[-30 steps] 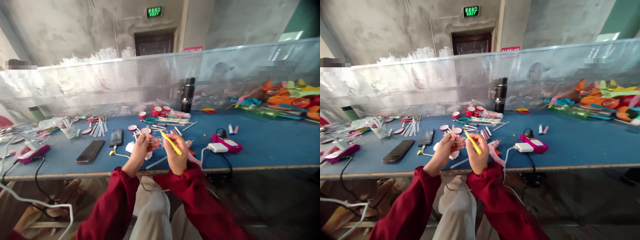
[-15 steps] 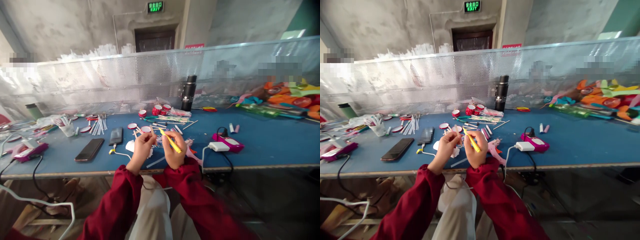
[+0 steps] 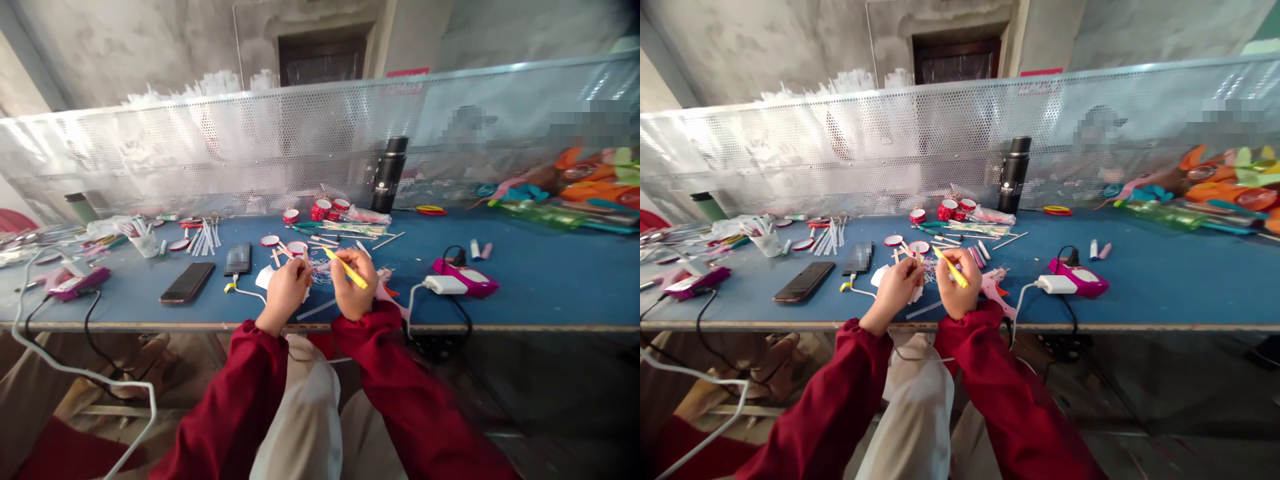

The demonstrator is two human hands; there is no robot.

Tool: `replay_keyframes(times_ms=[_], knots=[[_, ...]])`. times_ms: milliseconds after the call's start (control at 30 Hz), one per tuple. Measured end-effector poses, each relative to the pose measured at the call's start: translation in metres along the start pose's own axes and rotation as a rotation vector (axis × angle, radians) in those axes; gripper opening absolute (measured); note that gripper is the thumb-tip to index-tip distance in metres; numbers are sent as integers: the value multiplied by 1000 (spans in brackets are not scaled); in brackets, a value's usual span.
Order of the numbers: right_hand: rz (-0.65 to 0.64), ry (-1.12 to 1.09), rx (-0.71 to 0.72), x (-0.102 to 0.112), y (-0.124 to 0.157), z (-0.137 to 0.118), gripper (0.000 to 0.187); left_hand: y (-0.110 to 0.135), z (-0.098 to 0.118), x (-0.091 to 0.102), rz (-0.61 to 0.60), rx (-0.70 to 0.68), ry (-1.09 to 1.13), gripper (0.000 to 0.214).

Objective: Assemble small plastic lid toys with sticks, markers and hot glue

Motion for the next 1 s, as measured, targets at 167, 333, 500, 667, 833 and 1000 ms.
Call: replay_keyframes(times_ms=[167, 333, 500, 667, 833, 1000], knots=[[-17, -34, 6, -2, -2, 0, 11, -10, 9, 10, -69, -137, -150, 18], [-9, -73, -15, -3, -1, 7, 12, -13, -7, 19, -162, -125, -324, 14], [14, -81, -3, -3, 0, 8, 14, 7, -8, 16, -148, -50, -479, 18], [9, -112, 0, -1, -6, -1, 13, 21, 4, 16, -54, 90, -614, 25], [23, -115, 11, -4, -16, -2, 15, -1, 12, 17, 100, -3, -382, 19], [67, -91, 34, -7, -15, 5, 13, -26, -6, 0, 53, -28, 500, 23]])
Point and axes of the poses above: each hand's wrist, its own y-axis away from the middle knuckle, its own x-axis out of the back of the hand, z = x × y, the point moved 4 cm from there along -y, towards the middle knuckle, and after that the axes turned 5 degrees about -z, right-handed, at the moved point
